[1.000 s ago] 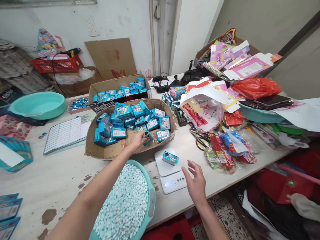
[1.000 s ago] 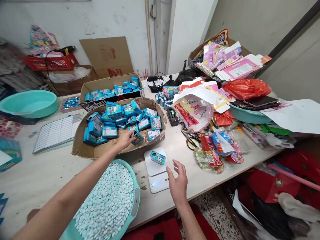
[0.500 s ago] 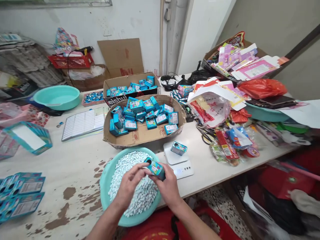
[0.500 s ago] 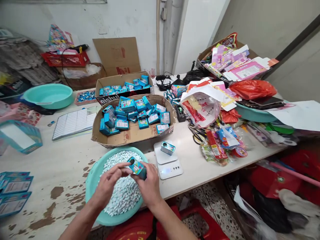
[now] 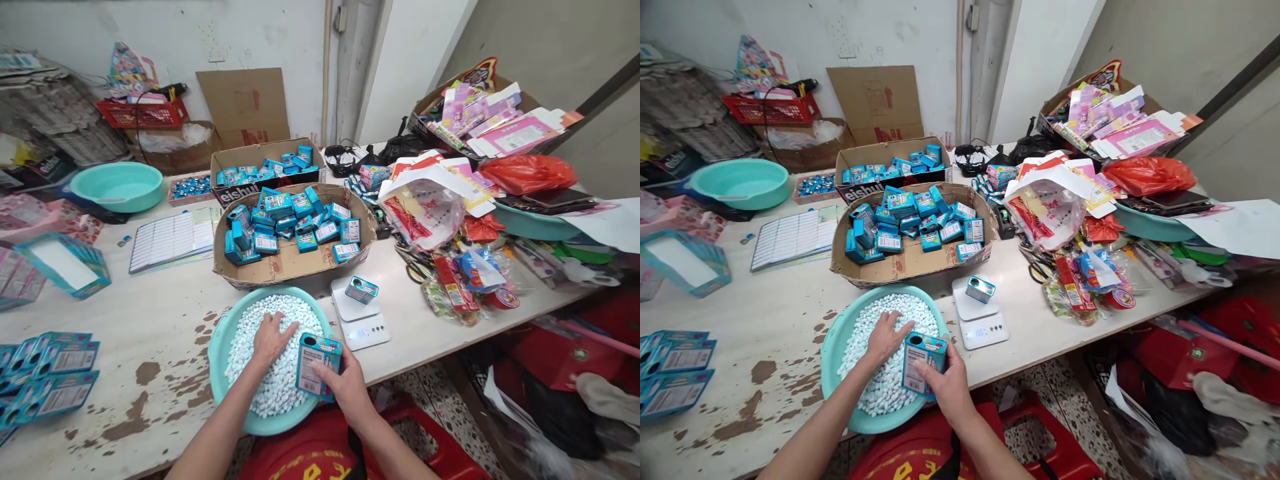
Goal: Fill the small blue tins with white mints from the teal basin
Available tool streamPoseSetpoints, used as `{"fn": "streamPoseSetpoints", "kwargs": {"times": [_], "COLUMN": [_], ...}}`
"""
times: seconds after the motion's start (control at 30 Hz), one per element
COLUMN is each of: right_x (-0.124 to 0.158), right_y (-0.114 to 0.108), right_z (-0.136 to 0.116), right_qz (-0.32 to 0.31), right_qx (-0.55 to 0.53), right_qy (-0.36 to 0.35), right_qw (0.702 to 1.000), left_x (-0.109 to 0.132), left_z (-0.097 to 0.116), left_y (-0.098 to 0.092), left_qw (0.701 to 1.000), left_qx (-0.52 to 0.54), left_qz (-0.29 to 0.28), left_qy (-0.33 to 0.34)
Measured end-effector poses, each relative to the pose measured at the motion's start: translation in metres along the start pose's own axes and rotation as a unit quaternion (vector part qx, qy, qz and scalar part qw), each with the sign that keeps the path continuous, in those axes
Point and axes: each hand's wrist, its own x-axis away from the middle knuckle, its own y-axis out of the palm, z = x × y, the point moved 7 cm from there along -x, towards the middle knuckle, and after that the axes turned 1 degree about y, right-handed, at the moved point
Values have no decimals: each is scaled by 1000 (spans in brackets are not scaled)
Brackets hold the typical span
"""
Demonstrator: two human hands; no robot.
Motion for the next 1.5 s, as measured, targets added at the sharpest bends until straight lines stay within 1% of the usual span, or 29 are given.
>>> {"fn": "streamPoseSetpoints", "kwargs": {"times": [0.03,0.1,0.17,0.2,0.27,0.3,0.33,0.4,0.43,0.47,0.53,0.57,0.6,0.63,0.7,0.8,0.97,1.13,1.27,1.37,1.5], "right_x": [-4,-10,-16,-18,-22,-24,-25,-26,-26,-26,-25,-24,-23,-22,-22,-24,-26,-26,-26,-26,-28], "right_y": [-2,-5,-6,-6,-5,-4,-2,3,6,10,22,28,35,42,54,64,68,67,70,72,75], "right_z": [-1,-4,-12,-16,-22,-25,-28,-33,-35,-38,-42,-43,-44,-45,-46,-47,-49,-50,-52,-56,-58], "right_qz": [11,26,40,44,41,37,33,25,19,12,-9,-20,-31,-42,-55,-54,-57,-58,-59,-55,-57], "right_qx": [10,44,86,106,142,159,178,220,243,267,310,329,346,359,377,390,399,395,391,391,396], "right_qy": [-2,-14,-39,-50,-65,-71,-78,-93,-103,-114,-141,-155,-168,-179,-195,-204,-206,-205,-223,-239,-231], "right_qw": [1000,999,995,992,987,984,980,971,964,957,940,931,923,915,904,896,892,894,891,887,887], "left_x": [1,3,4,5,7,8,10,13,16,19,26,28,31,32,35,36,32,30,30,29,27], "left_z": [1,2,-2,-6,-13,-15,-16,-13,-10,-5,8,16,24,31,40,44,41,44,44,46,44], "left_y": [-1,-4,-8,-8,-7,-7,-7,-13,-17,-21,-34,-42,-52,-61,-76,-86,-89,-95,-99,-100,-101], "left_qw": [1000,998,986,970,924,901,883,864,845,818,743,702,668,648,626,622,634,653,650,658,664], "left_qx": [13,63,164,234,366,416,449,482,512,552,647,691,726,748,770,774,761,744,745,738,729], "left_qz": [-6,2,23,33,40,38,35,24,14,2,-22,-28,-26,-17,13,64,109,120,134,133,155], "left_qy": [-10,-20,-35,-54,-98,-117,-131,-145,-153,-162,-172,-169,-160,-145,-117,-98,-89,-75,-67,-60,-59]}}
